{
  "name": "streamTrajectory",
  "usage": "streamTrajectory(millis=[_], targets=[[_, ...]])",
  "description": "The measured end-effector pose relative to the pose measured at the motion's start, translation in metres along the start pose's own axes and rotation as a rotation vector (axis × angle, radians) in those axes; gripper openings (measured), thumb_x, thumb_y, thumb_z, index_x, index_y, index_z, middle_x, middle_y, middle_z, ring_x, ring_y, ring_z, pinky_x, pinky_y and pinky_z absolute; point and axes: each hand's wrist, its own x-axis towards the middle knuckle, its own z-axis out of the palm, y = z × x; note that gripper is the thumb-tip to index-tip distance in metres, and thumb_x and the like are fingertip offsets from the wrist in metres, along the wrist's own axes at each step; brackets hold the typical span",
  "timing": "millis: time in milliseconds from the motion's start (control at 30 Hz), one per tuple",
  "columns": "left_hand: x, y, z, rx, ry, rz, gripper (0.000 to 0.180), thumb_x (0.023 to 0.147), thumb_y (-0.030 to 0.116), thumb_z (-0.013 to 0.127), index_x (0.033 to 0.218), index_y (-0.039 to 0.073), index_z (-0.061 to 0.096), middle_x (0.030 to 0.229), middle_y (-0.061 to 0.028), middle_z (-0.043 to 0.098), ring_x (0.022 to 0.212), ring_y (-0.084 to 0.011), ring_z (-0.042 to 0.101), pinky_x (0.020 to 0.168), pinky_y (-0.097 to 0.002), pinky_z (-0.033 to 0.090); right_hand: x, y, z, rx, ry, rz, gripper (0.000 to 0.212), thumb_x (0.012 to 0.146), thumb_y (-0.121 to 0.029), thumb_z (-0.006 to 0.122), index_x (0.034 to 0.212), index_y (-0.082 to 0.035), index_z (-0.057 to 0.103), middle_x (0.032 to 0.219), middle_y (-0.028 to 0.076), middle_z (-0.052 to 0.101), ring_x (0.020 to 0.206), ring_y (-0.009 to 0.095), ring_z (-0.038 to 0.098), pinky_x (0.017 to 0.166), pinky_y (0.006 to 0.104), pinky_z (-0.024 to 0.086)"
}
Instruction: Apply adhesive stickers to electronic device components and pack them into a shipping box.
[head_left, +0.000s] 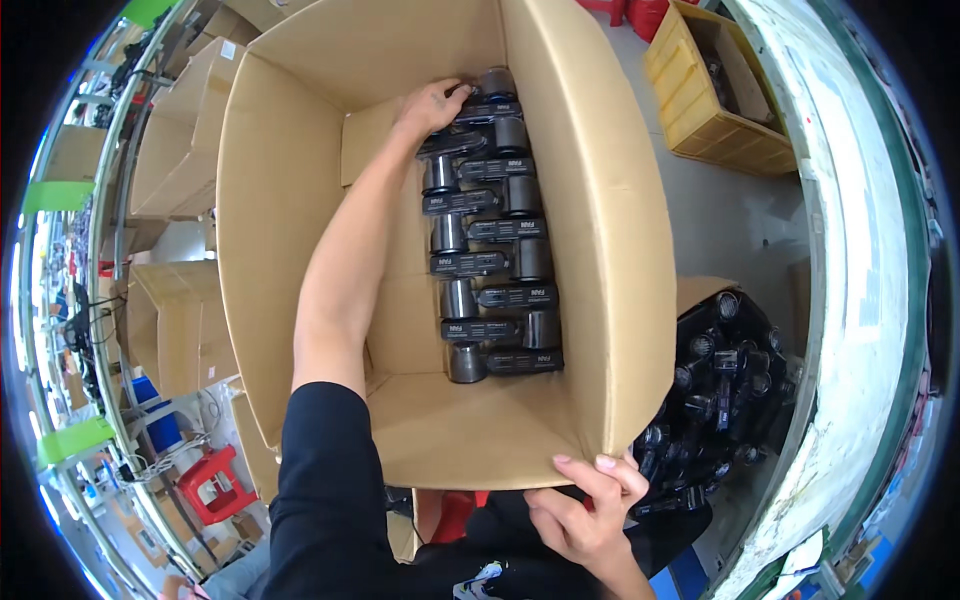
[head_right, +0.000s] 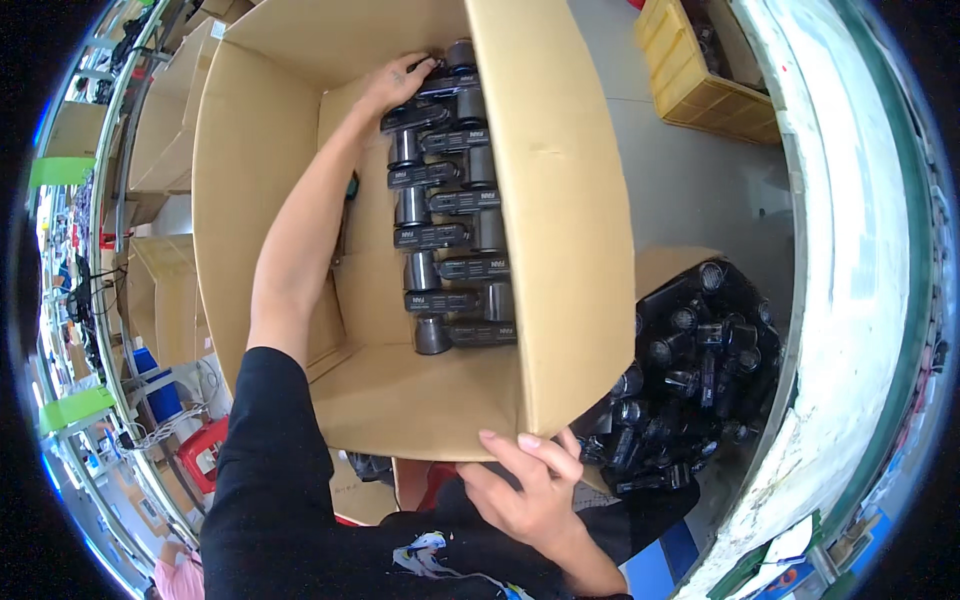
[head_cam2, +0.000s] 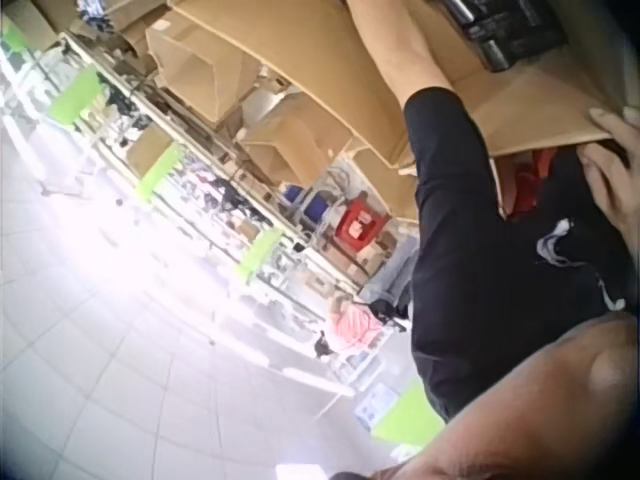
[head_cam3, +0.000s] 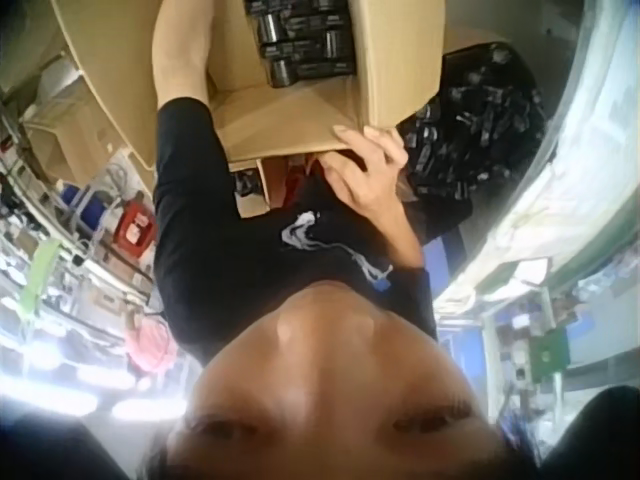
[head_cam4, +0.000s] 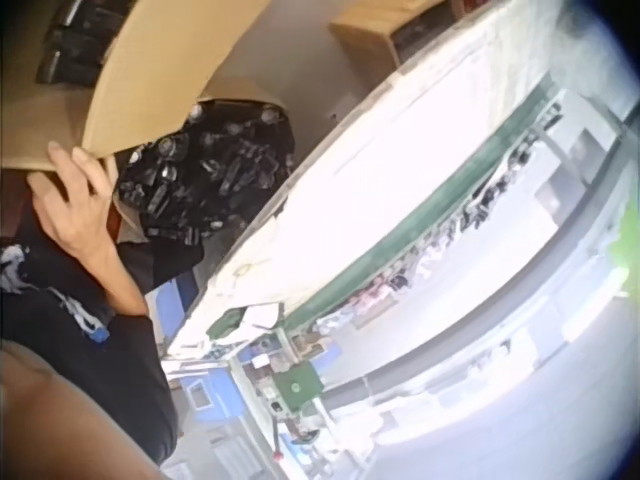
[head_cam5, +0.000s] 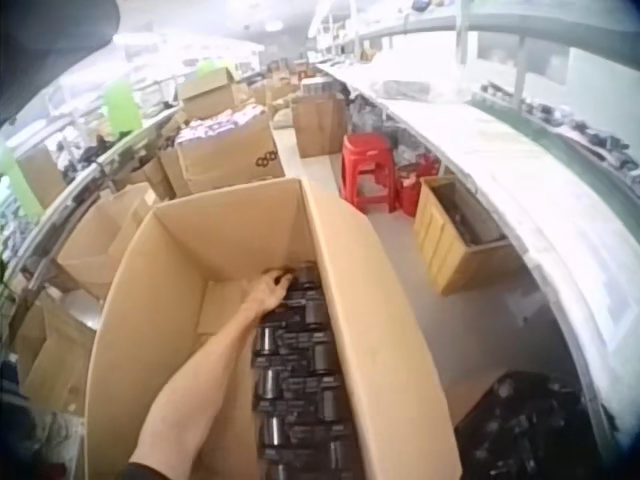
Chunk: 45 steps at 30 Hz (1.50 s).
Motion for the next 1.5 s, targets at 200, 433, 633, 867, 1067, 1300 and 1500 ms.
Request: streamTrajectory(millis=[200,433,633,867,1067,1300,1500], targets=[[-0.03,0.001,-0.046,0.082,-0.052,-0.036,0.052,0.087,0.045,0.045,0.112,0.003,0.062,0.122,-0.0224,0.054,0.111,-0.0381,0.053,0.099,-0.0407,0.038,0.0,0.0,-0.004,-0.022,0.009,0.061,0.024,0.06,-0.012,0.074,0.081,-0.02,0.064,0.112,0.001,0.055,0.111,0.025,0.035,0.09,0.0443,0.037],[-0.138,-0.005,-0.08,0.491,-0.653,-0.351,0.055,0.073,0.04,0.065,0.112,0.003,0.06,0.11,-0.019,0.062,0.096,-0.0341,0.062,0.08,-0.0407,0.052,0.002,-0.001,0.002,-0.012,0.062,0.047,0.019,0.065,-0.012,0.073,0.082,-0.015,0.064,0.112,0.004,0.055,0.111,0.028,0.039,0.091,0.0458,0.036],[-0.159,-0.062,-0.067,0.178,-0.414,-0.351,0.082,0.054,0.024,0.084,0.122,0.002,0.043,0.11,-0.0224,0.06,0.1,-0.0358,0.06,0.084,-0.0399,0.051,0.005,-0.003,0.004,0.017,0.088,0.011,0.016,0.069,-0.014,0.073,0.082,-0.014,0.064,0.113,0.005,0.055,0.111,0.029,0.043,0.092,0.0449,0.036],[-0.103,-0.087,-0.086,-0.07,-0.033,-0.045,0.08,0.056,0.023,0.082,0.121,0.005,0.04,0.107,-0.0197,0.059,0.096,-0.0327,0.061,0.083,-0.0388,0.052,0.009,-0.006,0.002,0.043,0.097,0.003,0.015,0.069,-0.013,0.072,0.082,-0.013,0.065,0.111,0.005,0.056,0.109,0.028,0.044,0.092,0.0444,0.037],[-0.046,-0.048,-0.099,-1.191,0.098,-0.486,0.047,0.074,0.019,0.072,0.111,0.003,0.048,0.091,-0.0107,0.06,0.079,-0.024,0.064,0.062,-0.0349,0.058,0.006,-0.003,0.002,0.013,0.077,0.01,0.018,0.065,-0.012,0.071,0.082,-0.015,0.065,0.111,0.004,0.056,0.109,0.027,0.043,0.091,0.0433,0.037],[-0.005,-0.048,-0.055,-1.119,0.005,-0.726,0.05,0.078,0.042,0.068,0.101,0.001,0.052,0.079,-0.0095,0.056,0.066,-0.0225,0.061,0.05,-0.0313,0.052,-0.002,-0.003,0.004,0.037,0.026,0.042,0.025,0.06,-0.011,0.074,0.083,-0.017,0.064,0.112,0.004,0.054,0.111,0.029,0.036,0.091,0.0436,0.034],[0.005,-0.074,-0.034,-0.767,0.09,-0.569,0.057,0.078,0.053,0.064,0.092,-0.002,0.055,0.075,-0.0122,0.059,0.055,-0.0203,0.055,0.044,-0.0312,0.046,0.0,-0.006,0.005,0.05,0.018,0.054,0.026,0.059,-0.012,0.074,0.082,-0.017,0.065,0.111,0.004,0.054,0.112,0.029,0.034,0.092,0.0434,0.034]])
